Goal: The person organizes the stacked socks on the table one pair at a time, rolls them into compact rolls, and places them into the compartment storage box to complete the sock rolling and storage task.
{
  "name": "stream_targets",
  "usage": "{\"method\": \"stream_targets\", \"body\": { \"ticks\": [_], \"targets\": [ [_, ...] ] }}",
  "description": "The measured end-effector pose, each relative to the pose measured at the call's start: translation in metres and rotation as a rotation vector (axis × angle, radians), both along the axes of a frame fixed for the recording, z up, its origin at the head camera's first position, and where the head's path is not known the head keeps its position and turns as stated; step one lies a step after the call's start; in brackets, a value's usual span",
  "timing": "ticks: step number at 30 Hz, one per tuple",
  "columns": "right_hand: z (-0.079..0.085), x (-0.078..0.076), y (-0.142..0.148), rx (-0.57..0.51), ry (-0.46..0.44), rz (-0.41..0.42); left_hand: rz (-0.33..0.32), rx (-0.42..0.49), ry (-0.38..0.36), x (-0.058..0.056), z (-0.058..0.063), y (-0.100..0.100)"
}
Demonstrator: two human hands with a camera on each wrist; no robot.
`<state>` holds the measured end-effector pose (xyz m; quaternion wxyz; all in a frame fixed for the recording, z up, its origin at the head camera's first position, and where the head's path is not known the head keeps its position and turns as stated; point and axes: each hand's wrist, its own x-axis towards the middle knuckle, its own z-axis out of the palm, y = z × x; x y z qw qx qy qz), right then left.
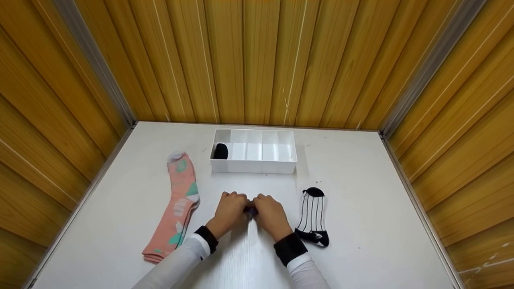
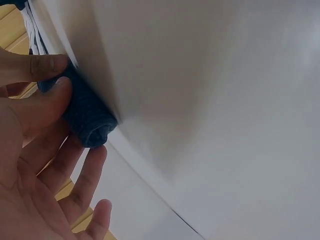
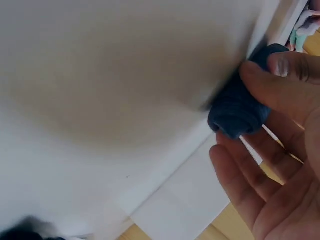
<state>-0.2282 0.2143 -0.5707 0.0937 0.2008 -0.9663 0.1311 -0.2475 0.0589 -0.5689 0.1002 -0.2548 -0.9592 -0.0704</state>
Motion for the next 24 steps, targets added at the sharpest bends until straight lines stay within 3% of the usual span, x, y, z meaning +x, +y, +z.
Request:
{"method": "stream_targets", "body": {
  "ticks": [6, 10, 20, 24],
  "targets": [
    [0.0037, -0.0081, 0.0011, -0.061, -0.01, 0.075, -0.016, -0.089, 0.074, 0.0012, -0.0001, -0.0001],
    [0.0053, -0.0088, 0.003, -0.059, -0.012, 0.07, -0.015, -0.084, 0.087, 0.001, -0.0011, 0.0025],
    [-0.0015, -0.0018, 0.0029, 0.011, 0.043, 0.031, 0.022, 0.03, -0.072, -0.006, -0.0004, -0.0007],
    [-0.0022, -0.0045, 0.0044, -0.032, 0.028, 0.024, 0.014, 0.039, -0.07, -0.0075, 0.0005, -0.0014]
  ]
}}
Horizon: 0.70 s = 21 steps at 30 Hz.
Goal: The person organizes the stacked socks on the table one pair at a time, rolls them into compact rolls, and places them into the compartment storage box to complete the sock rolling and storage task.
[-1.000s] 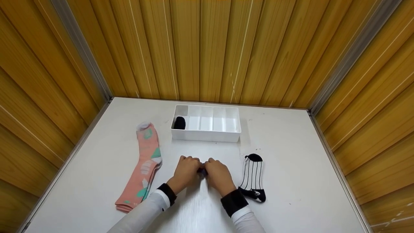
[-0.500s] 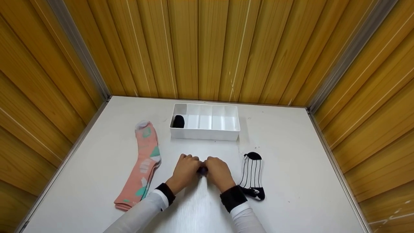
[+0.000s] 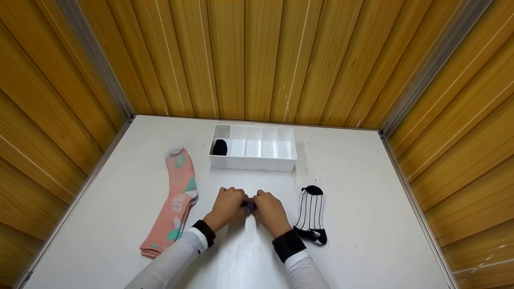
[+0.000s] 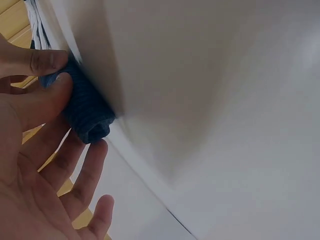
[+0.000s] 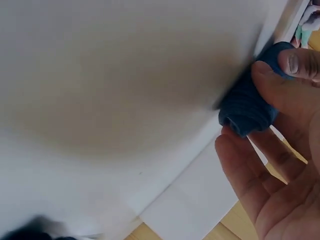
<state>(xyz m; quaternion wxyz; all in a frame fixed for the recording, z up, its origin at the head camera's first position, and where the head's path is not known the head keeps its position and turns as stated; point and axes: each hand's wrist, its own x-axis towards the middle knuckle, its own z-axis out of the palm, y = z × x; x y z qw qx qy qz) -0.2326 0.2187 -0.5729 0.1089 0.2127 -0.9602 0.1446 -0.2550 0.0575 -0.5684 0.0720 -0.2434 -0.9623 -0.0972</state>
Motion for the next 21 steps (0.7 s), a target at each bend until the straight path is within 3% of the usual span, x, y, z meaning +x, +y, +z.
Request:
{"method": "stream_targets", "body": {
  "ticks": [5, 9, 13, 18, 21],
  "targets": [
    [0.0017, -0.0054, 0.001, -0.004, -0.022, 0.033, -0.018, -0.057, 0.085, 0.0024, 0.0007, -0.0004],
    [0.0039, -0.0052, 0.0029, -0.013, -0.04, 0.033, -0.018, -0.045, 0.111, 0.0031, -0.0005, 0.0009],
    [0.0044, -0.0027, 0.0043, -0.036, -0.042, -0.003, -0.009, -0.009, 0.068, 0.0012, 0.0002, 0.0016],
    [0.0014, 0.0003, 0.0026, -0.003, 0.029, -0.028, 0.014, 0.04, -0.027, -0.0036, 0.0031, -0.0002],
    [0.0008, -0.0003, -0.0005, -0.002, 0.053, -0.047, 0.017, 0.027, -0.041, -0.0064, 0.0049, -0.0015]
  ]
}}
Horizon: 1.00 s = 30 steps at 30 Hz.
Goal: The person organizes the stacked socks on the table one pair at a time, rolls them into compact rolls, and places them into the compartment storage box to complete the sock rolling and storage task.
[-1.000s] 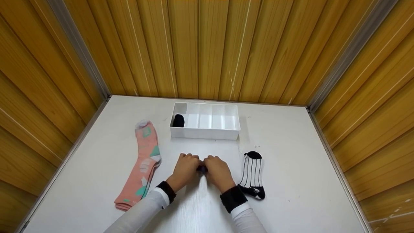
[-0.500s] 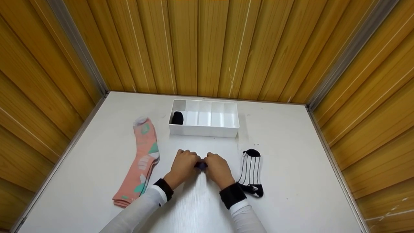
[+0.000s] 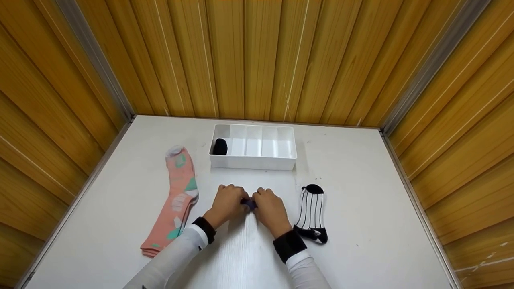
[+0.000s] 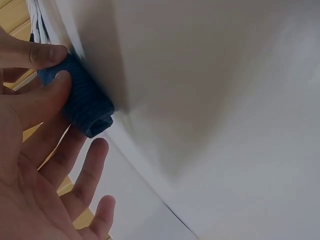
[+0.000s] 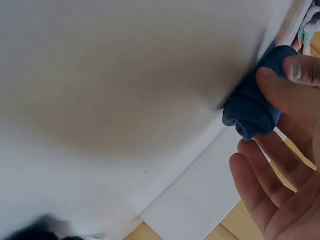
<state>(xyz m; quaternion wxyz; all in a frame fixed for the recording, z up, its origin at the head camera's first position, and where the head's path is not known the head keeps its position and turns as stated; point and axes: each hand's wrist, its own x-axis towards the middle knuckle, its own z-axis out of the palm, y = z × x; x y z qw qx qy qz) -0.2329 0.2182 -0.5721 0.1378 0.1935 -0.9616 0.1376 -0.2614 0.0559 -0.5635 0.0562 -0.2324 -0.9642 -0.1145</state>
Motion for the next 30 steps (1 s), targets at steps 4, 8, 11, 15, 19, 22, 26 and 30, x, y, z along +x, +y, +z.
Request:
{"method": "stream_targets", "body": {
  "ticks": [4, 8, 11, 15, 19, 22, 26, 30],
  "targets": [
    [0.004, -0.003, -0.003, -0.04, -0.048, -0.011, -0.011, -0.064, 0.083, 0.002, 0.0, 0.0],
    [0.008, -0.006, -0.002, -0.038, -0.085, 0.003, -0.01, -0.072, 0.169, 0.004, -0.003, 0.001],
    [0.01, -0.007, -0.002, -0.019, -0.091, -0.003, 0.003, -0.037, 0.143, 0.002, -0.004, 0.002],
    [0.01, -0.006, -0.004, 0.03, -0.06, -0.005, 0.021, -0.013, 0.087, -0.001, -0.004, 0.003],
    [0.007, -0.008, -0.007, 0.07, 0.012, -0.001, 0.021, 0.011, 0.04, -0.003, -0.003, 0.005],
    [0.007, -0.011, -0.009, 0.069, 0.017, -0.012, 0.024, 0.02, 0.017, -0.004, -0.003, 0.005],
    [0.008, -0.014, -0.012, 0.087, -0.027, -0.031, 0.039, 0.001, 0.015, -0.002, -0.004, 0.005],
    [0.008, -0.014, -0.016, 0.156, 0.015, -0.014, 0.049, -0.029, 0.052, 0.0, -0.005, 0.005]
  ]
}}
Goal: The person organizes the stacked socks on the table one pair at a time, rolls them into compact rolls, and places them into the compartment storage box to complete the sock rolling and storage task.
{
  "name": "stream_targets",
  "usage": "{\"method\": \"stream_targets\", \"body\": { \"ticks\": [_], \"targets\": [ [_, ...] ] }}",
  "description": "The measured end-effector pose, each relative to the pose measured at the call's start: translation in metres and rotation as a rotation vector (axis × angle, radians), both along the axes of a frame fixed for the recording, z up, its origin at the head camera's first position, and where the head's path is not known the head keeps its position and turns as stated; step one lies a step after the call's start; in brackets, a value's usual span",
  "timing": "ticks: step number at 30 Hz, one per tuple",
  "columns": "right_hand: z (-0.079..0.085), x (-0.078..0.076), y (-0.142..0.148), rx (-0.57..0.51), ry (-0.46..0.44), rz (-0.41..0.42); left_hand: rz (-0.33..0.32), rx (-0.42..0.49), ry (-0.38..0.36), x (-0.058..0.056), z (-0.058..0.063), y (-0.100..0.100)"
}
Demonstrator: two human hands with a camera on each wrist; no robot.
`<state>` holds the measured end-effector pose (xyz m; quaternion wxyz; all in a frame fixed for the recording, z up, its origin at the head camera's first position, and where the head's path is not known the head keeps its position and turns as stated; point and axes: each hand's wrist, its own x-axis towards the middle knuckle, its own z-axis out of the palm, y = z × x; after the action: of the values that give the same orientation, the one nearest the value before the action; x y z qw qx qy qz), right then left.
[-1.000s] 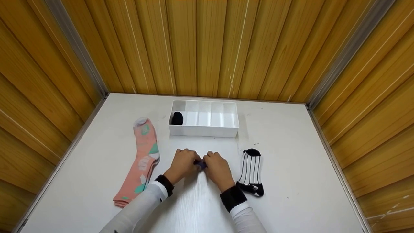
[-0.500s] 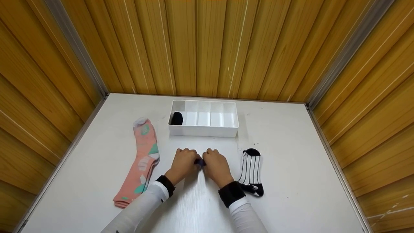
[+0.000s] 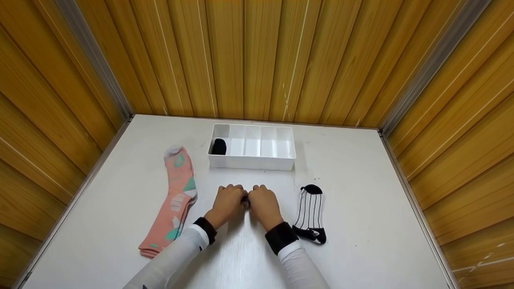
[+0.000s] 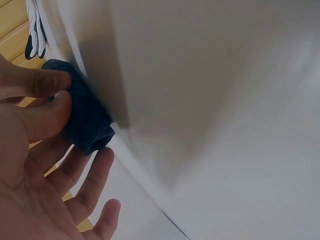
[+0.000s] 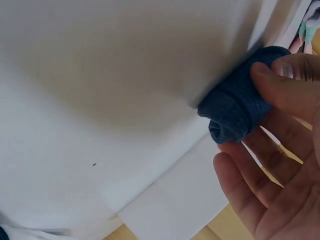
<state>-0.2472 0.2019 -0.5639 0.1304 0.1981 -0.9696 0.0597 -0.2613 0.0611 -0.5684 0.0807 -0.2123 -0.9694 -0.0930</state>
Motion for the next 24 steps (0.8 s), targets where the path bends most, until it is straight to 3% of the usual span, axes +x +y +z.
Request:
{"method": "stream_targets", "body": {
  "ticks": [4, 9, 12, 14, 19, 22, 24],
  "targets": [
    [-0.002, -0.001, -0.002, 0.063, 0.074, 0.014, -0.011, 0.009, -0.026, -0.002, 0.002, 0.0],
    [-0.002, -0.003, -0.002, 0.042, 0.048, 0.014, -0.065, 0.105, -0.176, -0.01, 0.009, -0.007],
    [0.0, -0.003, -0.001, 0.051, 0.046, 0.026, -0.072, 0.178, -0.201, -0.018, 0.014, -0.011],
    [0.001, -0.003, 0.0, 0.077, 0.059, 0.027, -0.037, 0.248, -0.161, -0.028, 0.018, -0.017],
    [0.001, -0.004, -0.003, 0.089, 0.036, 0.02, 0.15, 0.475, -0.002, -0.066, 0.031, -0.045],
    [0.001, -0.003, -0.006, 0.085, 0.009, 0.018, 0.248, 0.547, -0.009, -0.086, 0.039, -0.065],
    [0.0, -0.003, -0.007, 0.09, -0.002, 0.014, 0.279, 0.537, -0.076, -0.096, 0.042, -0.075]
  ]
}}
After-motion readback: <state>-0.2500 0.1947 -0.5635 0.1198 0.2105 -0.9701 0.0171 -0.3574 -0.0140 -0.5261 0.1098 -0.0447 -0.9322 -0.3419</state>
